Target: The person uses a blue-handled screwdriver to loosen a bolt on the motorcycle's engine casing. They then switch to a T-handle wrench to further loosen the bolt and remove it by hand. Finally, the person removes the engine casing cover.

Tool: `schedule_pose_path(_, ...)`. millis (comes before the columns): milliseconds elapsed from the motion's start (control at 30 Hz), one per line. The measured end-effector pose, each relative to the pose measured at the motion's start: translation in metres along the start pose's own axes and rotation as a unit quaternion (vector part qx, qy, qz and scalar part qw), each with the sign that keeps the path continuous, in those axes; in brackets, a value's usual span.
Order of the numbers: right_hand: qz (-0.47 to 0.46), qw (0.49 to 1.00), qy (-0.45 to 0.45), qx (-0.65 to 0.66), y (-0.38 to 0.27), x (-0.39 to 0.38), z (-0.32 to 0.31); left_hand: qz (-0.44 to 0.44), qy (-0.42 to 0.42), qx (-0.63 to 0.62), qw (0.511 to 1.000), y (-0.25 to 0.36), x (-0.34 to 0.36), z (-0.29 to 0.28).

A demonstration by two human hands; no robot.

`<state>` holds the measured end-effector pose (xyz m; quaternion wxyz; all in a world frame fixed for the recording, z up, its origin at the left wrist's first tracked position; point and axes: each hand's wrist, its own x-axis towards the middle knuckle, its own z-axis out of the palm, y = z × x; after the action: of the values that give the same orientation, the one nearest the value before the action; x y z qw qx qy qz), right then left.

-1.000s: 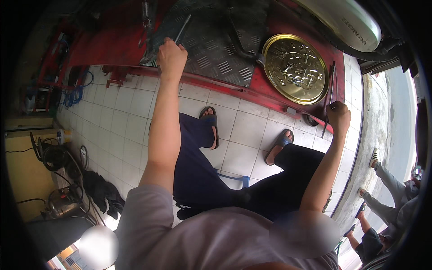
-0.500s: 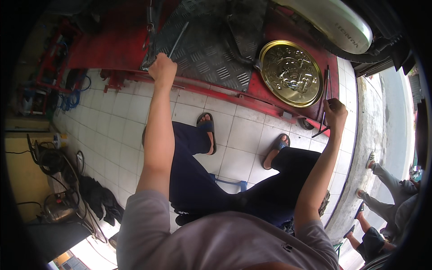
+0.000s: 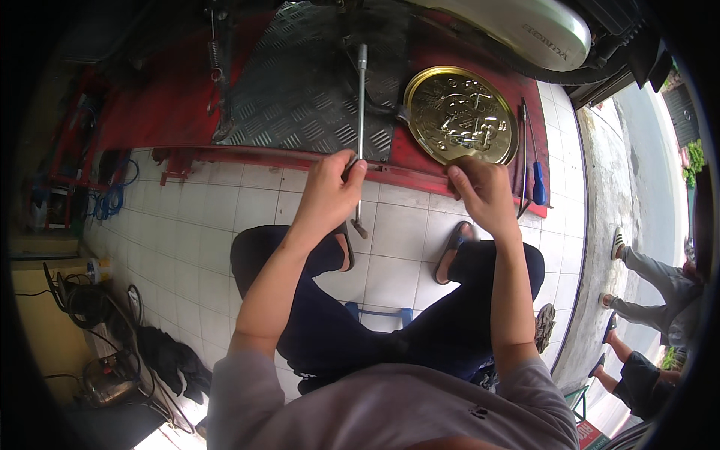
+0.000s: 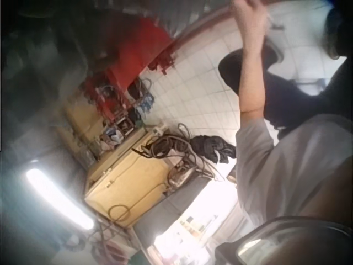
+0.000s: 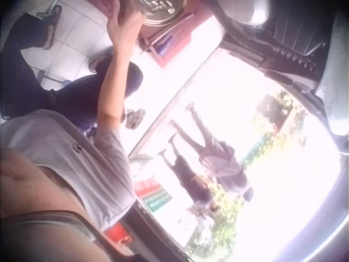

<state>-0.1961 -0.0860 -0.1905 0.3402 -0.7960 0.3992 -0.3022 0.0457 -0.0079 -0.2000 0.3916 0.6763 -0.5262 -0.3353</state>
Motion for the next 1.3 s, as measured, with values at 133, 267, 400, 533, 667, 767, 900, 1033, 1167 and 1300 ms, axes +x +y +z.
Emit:
schedule_pose_path(133,0.081,0.972,-0.051,0.213,-0.006,0.006,0.019,0.069,-0.074,-0.065,0.993,0.024,0.001,0.039)
schedule_pose_path(267,0.148,0.946,0.062,0.281,-0.005,0.011,0.016,0.134,-0.122,-0.095,0.979,0.046,0.003,0.075)
schedule_pose_path(400,0.16,0.93,0.1,0.316,0.033,0.014,0.006,0.084,-0.208,-0.136,0.965,0.048,0.019,0.085)
schedule_pose_path(533,0.205,0.908,0.037,0.363,0.021,0.009,-0.013,-0.044,-0.231,-0.314,0.92,0.031,0.055,0.057)
schedule_pose_path(667,0.21,0.915,-0.038,0.342,0.017,-0.001,-0.008,-0.021,-0.073,-0.404,0.912,0.017,0.083,0.034)
schedule_pose_path(767,0.197,0.93,-0.093,0.296,0.008,-0.01,-0.002,-0.06,0.004,-0.47,0.88,0.002,0.092,0.02)
schedule_pose_path(900,0.184,0.939,-0.133,0.257,0.008,-0.017,0.004,-0.072,-0.002,-0.538,0.84,-0.004,0.095,0.015)
schedule_pose_path(1033,0.182,0.946,-0.157,0.219,0.009,-0.019,0.007,-0.079,0.008,-0.574,0.815,-0.001,0.096,0.017)
schedule_pose_path(1167,0.172,0.95,-0.155,0.209,0.013,-0.02,0.012,-0.085,-0.009,-0.611,0.787,0.004,0.095,0.02)
schedule_pose_path(1300,0.18,0.949,-0.157,0.208,0.01,-0.02,0.01,-0.087,-0.031,-0.635,0.767,0.009,0.092,0.025)
